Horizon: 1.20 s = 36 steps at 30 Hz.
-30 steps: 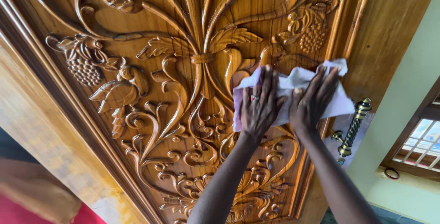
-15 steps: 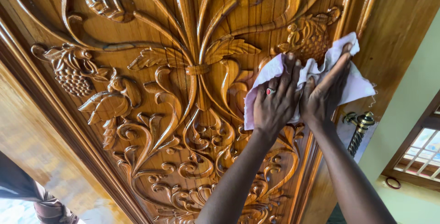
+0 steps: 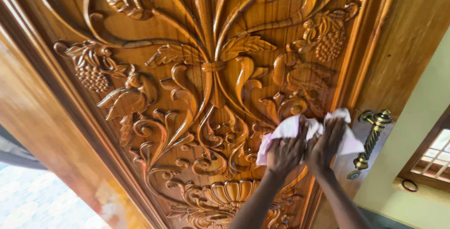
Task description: The person wipes the surface of a carved wooden door using a cloth. They move the cloth across the intricate carvings, covering different sections of the door in a repetitive wiping motion.
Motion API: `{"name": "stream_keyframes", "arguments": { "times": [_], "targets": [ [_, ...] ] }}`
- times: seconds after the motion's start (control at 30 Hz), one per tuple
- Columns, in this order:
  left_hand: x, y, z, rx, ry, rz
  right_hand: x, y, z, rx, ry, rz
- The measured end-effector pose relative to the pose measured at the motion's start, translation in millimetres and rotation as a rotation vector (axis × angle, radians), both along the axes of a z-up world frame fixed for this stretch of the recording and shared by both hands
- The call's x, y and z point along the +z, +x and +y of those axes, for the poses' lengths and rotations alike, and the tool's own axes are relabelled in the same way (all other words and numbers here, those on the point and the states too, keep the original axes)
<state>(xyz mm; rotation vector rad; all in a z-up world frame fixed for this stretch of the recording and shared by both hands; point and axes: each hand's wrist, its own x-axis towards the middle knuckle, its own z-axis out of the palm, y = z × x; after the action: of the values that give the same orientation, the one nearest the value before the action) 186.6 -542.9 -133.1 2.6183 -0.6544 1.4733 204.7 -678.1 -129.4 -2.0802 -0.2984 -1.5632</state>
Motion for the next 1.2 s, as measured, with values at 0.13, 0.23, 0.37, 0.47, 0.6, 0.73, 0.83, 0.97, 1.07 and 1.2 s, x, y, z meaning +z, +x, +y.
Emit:
{"name": "stream_keyframes", "arguments": {
  "times": [0.13, 0.23, 0.37, 0.47, 0.6, 0.73, 0.83, 0.97, 1.07, 1.2],
  "targets": [
    [-71.9, -7.7, 11.7, 0.0, 0.044, -0.064, -65.1, -13.2, 2.7, -0.04, -0.012, 0.163],
    [-96.4, -18.4, 31.2, -0.065, 0.021, 0.377, -93.5, -29.5, 9.9, -0.004, -0.012, 0.186],
    [-90.8, -45.6, 69.9, 0.012, 0.057, 0.428, -106.1, -34.0, 26.3, -0.026, 0.067, 0.268],
    [-80.6, -63.1, 99.1, 0.023, 0.078, 0.035, -106.6, -34.6, 42.6, -0.1, 0.105, 0.343],
    [-79.9, -80.6, 125.4, 0.098, 0.085, -0.016, -111.8, -43.9, 55.2, -0.048, 0.062, 0.313],
    [-89.8, -89.2, 139.4, 0.124, 0.111, -0.024, -116.6, -53.8, 74.1, -0.005, 0.033, 0.313],
    [-98.3, -94.9, 156.0, 0.154, 0.053, -0.057, -111.6, -58.2, 89.7, 0.006, 0.055, 0.345],
    [-111.4, -101.2, 191.1, 0.227, 0.114, 0.093, -111.3, -71.1, 123.7, 0.091, 0.039, 0.276],
    [-115.2, -110.4, 219.2, 0.208, 0.056, 0.146, -109.3, -76.2, 152.0, 0.07, 0.042, 0.291],
    [-109.8, -134.3, 247.2, 0.199, 0.018, 0.053, -112.4, -85.4, 189.2, 0.079, -0.014, 0.26]
  ]
}}
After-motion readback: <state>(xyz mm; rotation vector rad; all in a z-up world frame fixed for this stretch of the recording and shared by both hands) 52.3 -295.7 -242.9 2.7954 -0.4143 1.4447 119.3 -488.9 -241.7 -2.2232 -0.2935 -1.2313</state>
